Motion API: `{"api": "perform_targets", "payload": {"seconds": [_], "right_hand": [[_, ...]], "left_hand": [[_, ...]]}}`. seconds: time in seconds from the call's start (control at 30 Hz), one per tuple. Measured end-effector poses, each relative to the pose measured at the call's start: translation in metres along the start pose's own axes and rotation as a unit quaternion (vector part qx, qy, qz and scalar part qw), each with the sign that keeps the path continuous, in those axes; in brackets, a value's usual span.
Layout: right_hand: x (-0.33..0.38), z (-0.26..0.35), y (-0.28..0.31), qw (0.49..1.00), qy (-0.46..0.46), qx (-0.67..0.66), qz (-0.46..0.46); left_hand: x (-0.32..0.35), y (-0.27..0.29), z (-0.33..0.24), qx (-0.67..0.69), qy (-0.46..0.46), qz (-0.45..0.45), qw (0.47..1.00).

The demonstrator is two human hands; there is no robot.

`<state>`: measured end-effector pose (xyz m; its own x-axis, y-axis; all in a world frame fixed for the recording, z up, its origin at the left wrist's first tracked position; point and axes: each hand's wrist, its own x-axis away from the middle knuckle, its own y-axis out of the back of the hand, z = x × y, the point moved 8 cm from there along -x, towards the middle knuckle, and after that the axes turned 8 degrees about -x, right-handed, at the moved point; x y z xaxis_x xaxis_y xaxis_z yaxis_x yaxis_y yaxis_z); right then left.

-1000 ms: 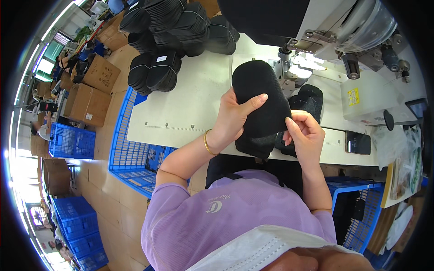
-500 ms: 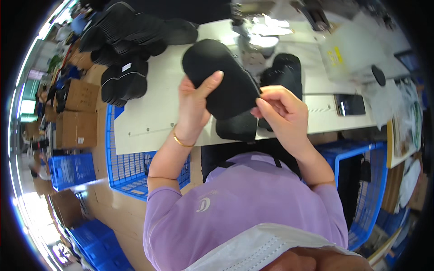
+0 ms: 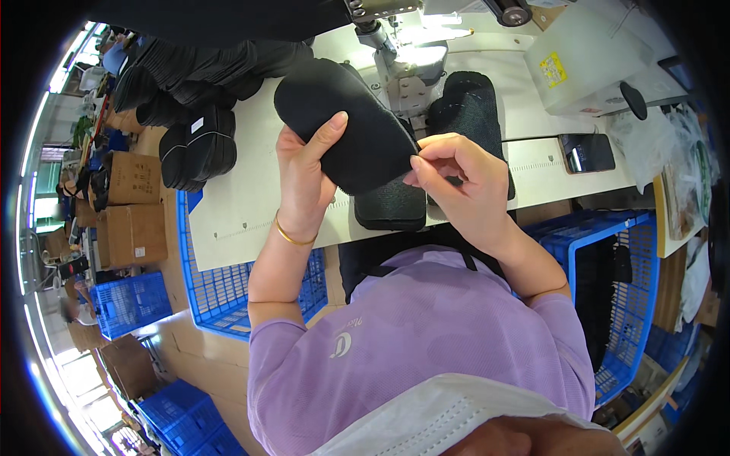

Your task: The person stitches shoe components by aligning fabric pieces by hand and sewing along the edges with a sewing machine.

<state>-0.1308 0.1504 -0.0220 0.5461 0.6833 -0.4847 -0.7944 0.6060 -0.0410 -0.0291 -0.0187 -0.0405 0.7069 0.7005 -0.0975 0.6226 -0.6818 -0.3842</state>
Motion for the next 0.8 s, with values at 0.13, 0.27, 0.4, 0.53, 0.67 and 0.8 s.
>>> {"api": "perform_targets", "payload": {"seconds": [0.13,0.27,0.4,0.53,0.67,0.8], "right_hand": [[-0.006,-0.016,0.001,0.982,-0.137,-0.131,-0.014],[-0.017,-0.03,-0.001,0.949,-0.26,-0.164,0.063],[-0.034,-0.033,-0.002,0.943,-0.269,-0.183,0.069],[-0.053,-0.033,0.001,0.945,-0.244,-0.213,0.046],[-0.06,-0.038,0.002,0.947,-0.224,-0.23,0.028],[-0.061,-0.041,0.001,0.946,-0.227,-0.23,0.027]], "left_hand": [[-0.007,0.0,-0.006,-0.026,-0.026,-0.005,0.999],[-0.023,-0.007,-0.016,-0.105,-0.041,0.012,0.994],[-0.053,-0.017,-0.024,-0.151,0.013,0.047,0.987],[-0.083,-0.017,-0.028,-0.181,0.052,0.054,0.981],[-0.101,-0.02,-0.029,-0.188,0.081,0.051,0.978],[-0.107,-0.014,-0.025,-0.188,0.099,0.04,0.976]]}}
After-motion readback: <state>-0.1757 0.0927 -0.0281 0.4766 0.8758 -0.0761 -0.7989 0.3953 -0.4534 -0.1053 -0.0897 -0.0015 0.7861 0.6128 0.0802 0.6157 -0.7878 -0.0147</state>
